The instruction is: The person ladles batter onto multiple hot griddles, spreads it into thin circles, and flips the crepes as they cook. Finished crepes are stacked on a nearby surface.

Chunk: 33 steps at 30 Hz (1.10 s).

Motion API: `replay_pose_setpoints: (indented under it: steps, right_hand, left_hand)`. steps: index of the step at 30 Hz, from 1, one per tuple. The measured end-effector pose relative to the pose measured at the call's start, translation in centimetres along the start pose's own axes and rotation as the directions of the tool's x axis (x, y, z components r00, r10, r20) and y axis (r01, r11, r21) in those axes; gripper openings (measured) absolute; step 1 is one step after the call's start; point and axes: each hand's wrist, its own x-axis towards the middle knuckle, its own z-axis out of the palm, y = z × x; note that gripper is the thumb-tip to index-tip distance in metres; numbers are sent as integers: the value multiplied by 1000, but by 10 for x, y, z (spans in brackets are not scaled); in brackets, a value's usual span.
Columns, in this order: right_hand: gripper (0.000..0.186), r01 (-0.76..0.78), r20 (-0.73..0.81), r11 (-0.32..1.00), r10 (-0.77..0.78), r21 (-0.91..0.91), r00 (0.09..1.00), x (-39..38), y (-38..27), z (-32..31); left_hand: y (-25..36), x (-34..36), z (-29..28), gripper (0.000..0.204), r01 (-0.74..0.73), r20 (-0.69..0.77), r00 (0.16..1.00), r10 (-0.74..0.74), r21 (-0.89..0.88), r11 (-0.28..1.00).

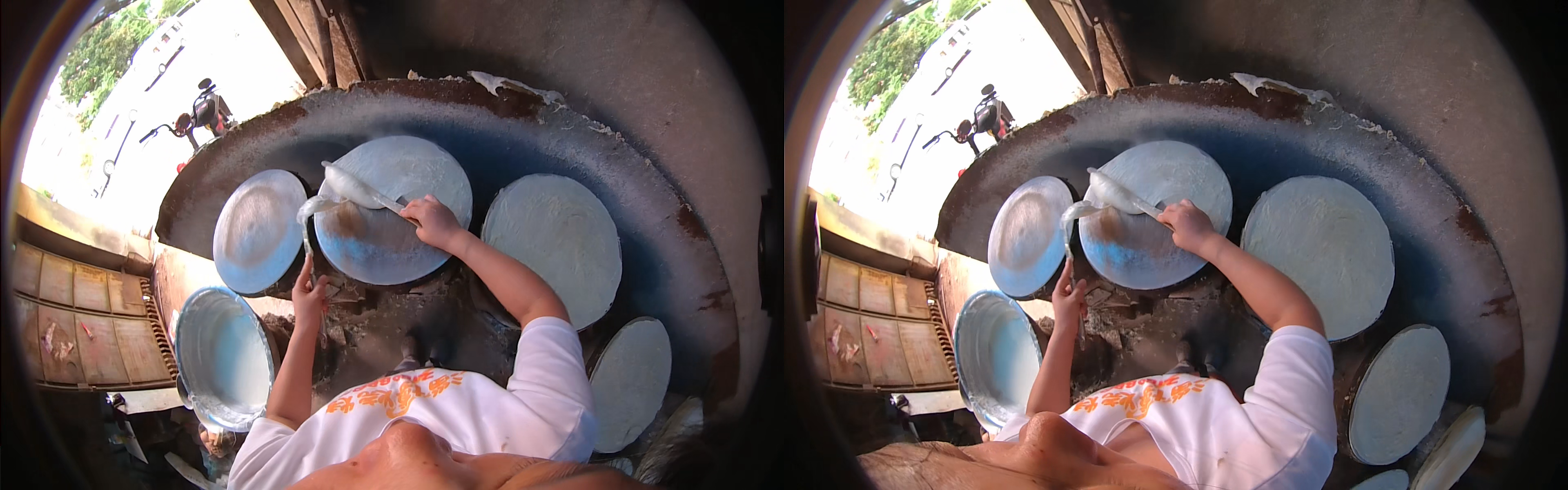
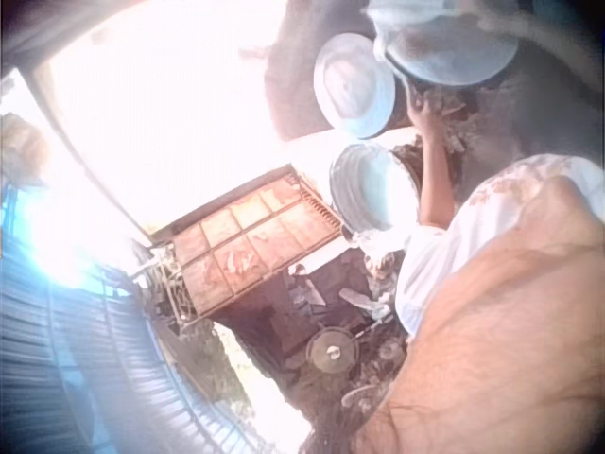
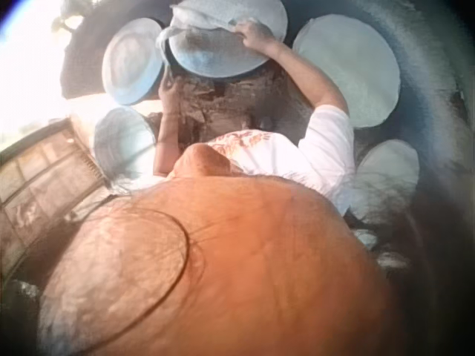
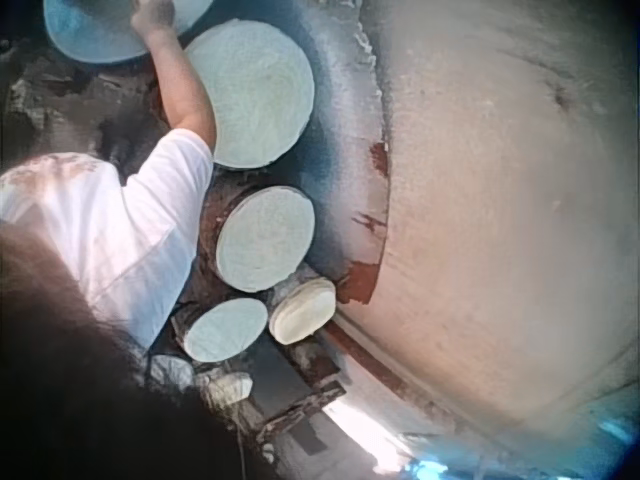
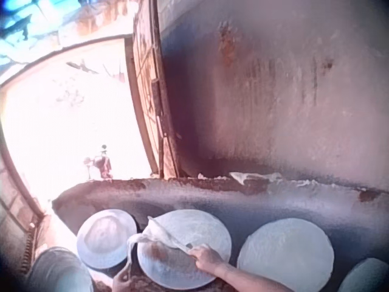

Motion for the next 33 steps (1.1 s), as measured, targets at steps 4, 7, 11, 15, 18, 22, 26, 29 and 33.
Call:
replay_pose_setpoints:
  steps: [4,7,11,15,18,22,26,29,33]
  right_hand:
    - [25,-10,6,995,10,101,1000,-3,21,-35]
    - [30,-61,-27,997,63,48,998,28,36,-44]
    - [34,24,171,972,-65,234,983,9,10,-12]
    - [36,-46,211,944,-25,326,977,0,23,-64]
    - [40,0,36,987,-6,163,999,38,41,-42]
    - [35,178,196,955,-226,236,954,9,15,-40]
    - [39,-205,368,929,83,308,926,2,25,-69]
    - [38,51,184,935,-122,351,975,21,33,-33]
    - [34,-160,436,919,-15,361,900,-33,-1,-91]
  left_hand:
    - [10,-28,-23,60,-8,17,1000,8,9,1000]
    - [-12,-16,-11,62,4,59,998,-7,50,999]
    - [-8,-39,-6,63,83,8,996,-84,43,996]
    - [1,-58,-24,63,107,63,992,-111,64,992]
    - [-8,-40,-7,62,85,51,995,-84,-19,996]
    - [-4,-74,-17,61,153,30,988,-151,-84,985]
    - [6,-69,-17,60,154,35,988,-153,-32,988]
    - [-7,-62,6,61,111,48,993,-111,8,994]
    - [-1,-105,-7,62,180,92,980,-176,-40,983]
